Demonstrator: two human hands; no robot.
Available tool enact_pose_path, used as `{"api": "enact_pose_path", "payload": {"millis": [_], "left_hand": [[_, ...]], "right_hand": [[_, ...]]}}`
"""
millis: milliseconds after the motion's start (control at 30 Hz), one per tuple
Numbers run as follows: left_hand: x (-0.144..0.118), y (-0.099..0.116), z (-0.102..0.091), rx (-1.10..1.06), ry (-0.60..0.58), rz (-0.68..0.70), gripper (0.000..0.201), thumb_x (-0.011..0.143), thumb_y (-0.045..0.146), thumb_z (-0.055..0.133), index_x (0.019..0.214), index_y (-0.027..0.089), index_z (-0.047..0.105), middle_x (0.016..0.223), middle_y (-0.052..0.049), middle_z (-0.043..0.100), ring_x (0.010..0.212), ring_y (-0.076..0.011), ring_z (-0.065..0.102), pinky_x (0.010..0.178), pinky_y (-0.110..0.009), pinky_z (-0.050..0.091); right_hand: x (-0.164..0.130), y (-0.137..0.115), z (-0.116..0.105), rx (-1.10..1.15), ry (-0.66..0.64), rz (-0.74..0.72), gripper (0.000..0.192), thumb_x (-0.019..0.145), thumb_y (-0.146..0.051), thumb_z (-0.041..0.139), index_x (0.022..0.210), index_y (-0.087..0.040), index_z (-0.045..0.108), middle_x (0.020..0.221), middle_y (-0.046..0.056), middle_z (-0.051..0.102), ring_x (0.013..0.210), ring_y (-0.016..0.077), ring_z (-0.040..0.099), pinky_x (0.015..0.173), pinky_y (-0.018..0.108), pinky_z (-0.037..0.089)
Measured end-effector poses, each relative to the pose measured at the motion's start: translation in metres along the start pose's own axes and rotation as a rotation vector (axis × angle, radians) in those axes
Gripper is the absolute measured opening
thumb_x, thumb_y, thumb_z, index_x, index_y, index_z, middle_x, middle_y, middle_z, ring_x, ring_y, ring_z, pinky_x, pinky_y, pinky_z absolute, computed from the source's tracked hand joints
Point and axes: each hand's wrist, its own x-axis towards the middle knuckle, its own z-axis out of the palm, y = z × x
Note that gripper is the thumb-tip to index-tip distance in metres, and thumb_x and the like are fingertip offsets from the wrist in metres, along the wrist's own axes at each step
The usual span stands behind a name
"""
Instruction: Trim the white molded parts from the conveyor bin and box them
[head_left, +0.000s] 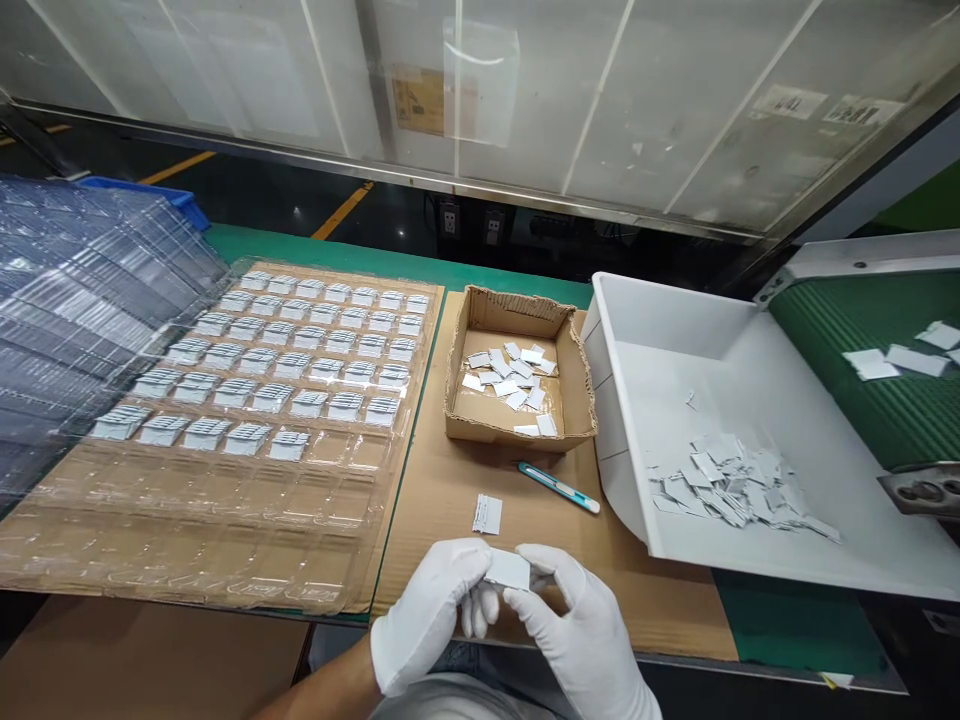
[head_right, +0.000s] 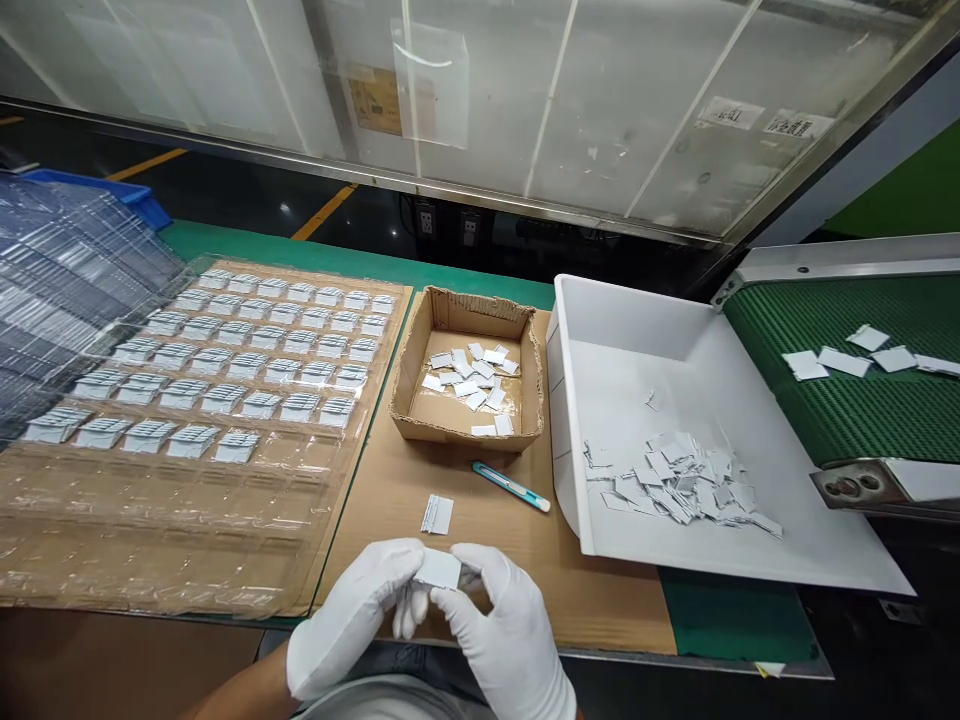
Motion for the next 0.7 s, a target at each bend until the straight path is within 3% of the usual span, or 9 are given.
{"api": "enact_pose_path", "payload": {"millis": [300, 700], "left_hand": [[0.002, -0.012, -0.004, -0.051, -0.051, -0.002, 0.061, 0.073, 0.073, 0.053, 0.058, 0.014, 0.059, 0.047, -0.003, 0.055, 0.039, -0.011, 0.046, 0.041, -0.023, 0.034], [-0.001, -0.005, -0.004, 0.039, -0.024, 0.021, 0.06, 0.077, 0.072, 0.05, 0.053, 0.017, 0.054, 0.049, -0.003, 0.054, 0.043, -0.0115, 0.045, 0.046, -0.025, 0.035]], "right_hand": [[0.001, -0.002, -0.002, 0.023, 0.015, -0.023, 0.021, 0.081, -0.033, 0.071, 0.099, -0.023, 0.069, 0.084, 0.0, 0.075, 0.071, 0.0167, 0.072, 0.069, 0.025, 0.06], [0.001, -0.001, -0.001, 0.05, 0.01, -0.012, 0.02, 0.078, -0.029, 0.072, 0.097, -0.023, 0.07, 0.083, 0.0, 0.075, 0.069, 0.0164, 0.072, 0.067, 0.024, 0.06]]}}
